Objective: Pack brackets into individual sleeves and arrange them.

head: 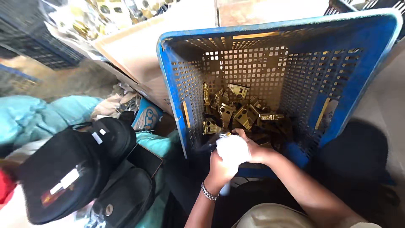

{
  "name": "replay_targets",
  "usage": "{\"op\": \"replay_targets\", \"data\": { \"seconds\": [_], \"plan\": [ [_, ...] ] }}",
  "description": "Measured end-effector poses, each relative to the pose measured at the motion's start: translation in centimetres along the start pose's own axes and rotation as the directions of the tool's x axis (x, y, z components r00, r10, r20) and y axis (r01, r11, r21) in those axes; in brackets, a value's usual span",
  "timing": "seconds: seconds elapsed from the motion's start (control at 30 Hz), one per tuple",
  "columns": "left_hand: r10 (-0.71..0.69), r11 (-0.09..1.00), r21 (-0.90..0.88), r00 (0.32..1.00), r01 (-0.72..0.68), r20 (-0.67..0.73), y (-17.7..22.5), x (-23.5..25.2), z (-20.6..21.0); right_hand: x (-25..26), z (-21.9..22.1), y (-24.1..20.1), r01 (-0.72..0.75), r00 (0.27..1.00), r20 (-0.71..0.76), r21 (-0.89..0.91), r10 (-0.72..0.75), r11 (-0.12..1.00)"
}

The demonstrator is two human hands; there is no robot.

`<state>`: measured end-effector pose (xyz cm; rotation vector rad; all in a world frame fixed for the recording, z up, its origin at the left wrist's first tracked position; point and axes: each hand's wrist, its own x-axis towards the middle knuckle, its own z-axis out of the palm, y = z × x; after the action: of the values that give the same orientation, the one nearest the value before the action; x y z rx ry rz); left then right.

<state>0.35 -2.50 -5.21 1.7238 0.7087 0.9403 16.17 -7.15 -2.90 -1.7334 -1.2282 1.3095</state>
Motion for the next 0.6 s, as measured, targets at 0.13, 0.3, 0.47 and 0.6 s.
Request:
{"op": "replay_targets", "data": {
  "seconds": [0.13,0.3,0.47,0.6],
  "plan": [
    [-0.148,0.989,-0.053,0.969,0.14,-0.197,0.6,0.9,0.0,-1.3,-1.0,-0.5,0.075,0.997,-0.041,0.462,-0.064,0.883],
    [-0.211,0.892,-0.408,0.978,0.195,0.007,3.3,0.8,1.5,-1.3,-1.2,3.3,0.246,0.893,-0.023,0.86,-0.449,0.447],
    [-0.13,0.924,-0.361,0.992,0.124,0.01,3.8,0.9,1.3,-1.3,0.1,1.8,0.351,0.927,-0.357,0.718,-0.115,0.601],
    [0.108,0.99,-0.099,0.987,-0.096,0.121,2.3,0.4,0.5,-1.1,-1.8,2.1,0.234,0.886,-0.393,-0.074,-0.244,0.969]
  ]
}}
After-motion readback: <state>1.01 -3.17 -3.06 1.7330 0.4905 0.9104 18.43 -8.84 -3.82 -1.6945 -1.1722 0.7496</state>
